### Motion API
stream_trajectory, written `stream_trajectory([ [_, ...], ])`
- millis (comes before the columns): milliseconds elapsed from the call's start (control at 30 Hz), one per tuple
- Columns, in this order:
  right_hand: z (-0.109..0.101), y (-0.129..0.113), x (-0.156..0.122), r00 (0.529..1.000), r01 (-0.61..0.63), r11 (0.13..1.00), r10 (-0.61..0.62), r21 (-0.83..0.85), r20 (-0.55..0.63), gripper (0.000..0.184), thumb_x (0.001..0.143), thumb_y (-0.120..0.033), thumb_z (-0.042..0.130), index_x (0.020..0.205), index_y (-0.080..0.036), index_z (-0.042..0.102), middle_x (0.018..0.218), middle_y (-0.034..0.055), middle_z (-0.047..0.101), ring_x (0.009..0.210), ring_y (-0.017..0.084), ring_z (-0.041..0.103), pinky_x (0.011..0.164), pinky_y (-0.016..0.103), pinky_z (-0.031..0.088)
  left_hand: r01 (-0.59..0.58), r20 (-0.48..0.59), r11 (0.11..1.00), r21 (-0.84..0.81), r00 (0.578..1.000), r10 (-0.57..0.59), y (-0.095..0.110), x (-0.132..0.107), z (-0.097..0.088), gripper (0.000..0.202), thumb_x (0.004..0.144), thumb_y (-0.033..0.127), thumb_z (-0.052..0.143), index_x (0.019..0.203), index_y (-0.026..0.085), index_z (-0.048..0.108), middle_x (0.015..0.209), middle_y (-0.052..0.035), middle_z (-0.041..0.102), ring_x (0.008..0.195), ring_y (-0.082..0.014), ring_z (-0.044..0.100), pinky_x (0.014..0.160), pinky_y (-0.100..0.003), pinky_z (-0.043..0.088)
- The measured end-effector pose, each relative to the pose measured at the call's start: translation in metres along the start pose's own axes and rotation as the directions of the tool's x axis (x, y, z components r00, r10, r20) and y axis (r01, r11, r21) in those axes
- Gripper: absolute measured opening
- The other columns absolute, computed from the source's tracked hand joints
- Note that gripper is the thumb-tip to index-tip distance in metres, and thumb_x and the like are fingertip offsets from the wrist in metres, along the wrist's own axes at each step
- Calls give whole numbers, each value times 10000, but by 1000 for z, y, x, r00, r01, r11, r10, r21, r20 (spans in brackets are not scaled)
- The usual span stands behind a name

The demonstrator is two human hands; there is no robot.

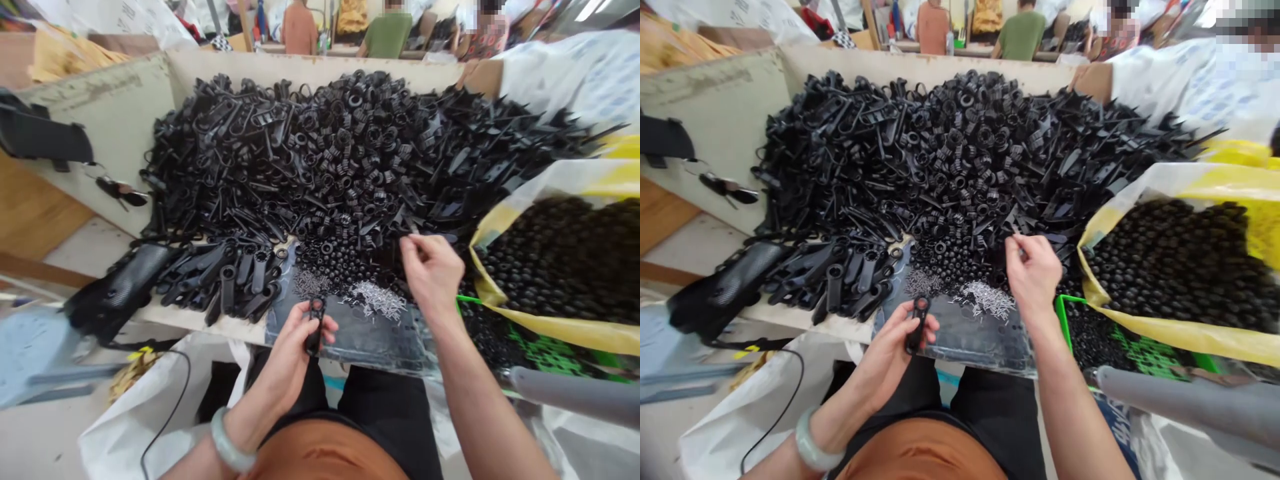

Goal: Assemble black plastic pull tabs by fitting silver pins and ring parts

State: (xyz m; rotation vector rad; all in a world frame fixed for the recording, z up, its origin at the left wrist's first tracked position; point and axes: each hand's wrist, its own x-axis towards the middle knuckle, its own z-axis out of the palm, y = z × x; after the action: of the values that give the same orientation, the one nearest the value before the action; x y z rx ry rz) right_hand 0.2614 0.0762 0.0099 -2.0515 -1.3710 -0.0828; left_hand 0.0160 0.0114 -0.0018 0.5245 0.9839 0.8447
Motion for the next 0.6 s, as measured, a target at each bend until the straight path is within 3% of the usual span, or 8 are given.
stream_trajectory([
  [67,-8,-7,-16,997,-29,980,42,198,-63,390,1047,-422,417,1035,-165,711,833,56,696,617,155,553,588,279,435,17,15,998,-58,1000,-17,2,0,3,380,837,270,654,1172,189,494,970,-67,752,819,-157,641,819,-294,424],
  [133,-15,-15,-42,1000,-9,919,3,394,15,345,1038,-453,478,1016,-193,704,750,22,700,510,127,492,522,262,420,23,21,994,-107,1000,-21,2,-1,4,393,814,237,634,1174,195,482,1001,-74,755,845,-169,651,834,-309,417],
  [233,-21,-27,-85,942,199,872,-296,448,157,231,999,-383,583,999,-215,742,797,35,736,572,134,598,580,256,497,17,5,984,-179,1000,-17,0,-1,6,422,771,205,638,1165,206,487,1008,-56,751,870,-179,662,857,-322,426],
  [300,-21,-32,-108,899,265,842,-393,470,196,212,1001,-345,604,1095,-222,750,822,33,726,579,127,610,580,246,513,9,-8,972,-236,1000,-11,-1,-2,7,446,739,195,658,1156,215,500,1017,-34,744,915,-187,673,912,-334,437],
  [400,-17,-36,-132,906,214,837,-363,503,218,219,993,-322,647,1180,-230,713,850,18,705,565,116,588,546,233,507,0,-23,958,-286,1000,-7,-3,-4,9,456,724,197,679,1146,229,507,1039,-16,738,1022,-204,674,970,-339,441],
  [600,-12,-45,-145,920,268,822,-374,502,121,81,988,-270,657,1015,-206,698,781,2,687,540,97,600,506,207,476,37,14,956,-292,999,-34,-5,-9,16,352,824,258,677,1129,237,504,1049,-34,745,1079,-219,672,984,-360,471],
])
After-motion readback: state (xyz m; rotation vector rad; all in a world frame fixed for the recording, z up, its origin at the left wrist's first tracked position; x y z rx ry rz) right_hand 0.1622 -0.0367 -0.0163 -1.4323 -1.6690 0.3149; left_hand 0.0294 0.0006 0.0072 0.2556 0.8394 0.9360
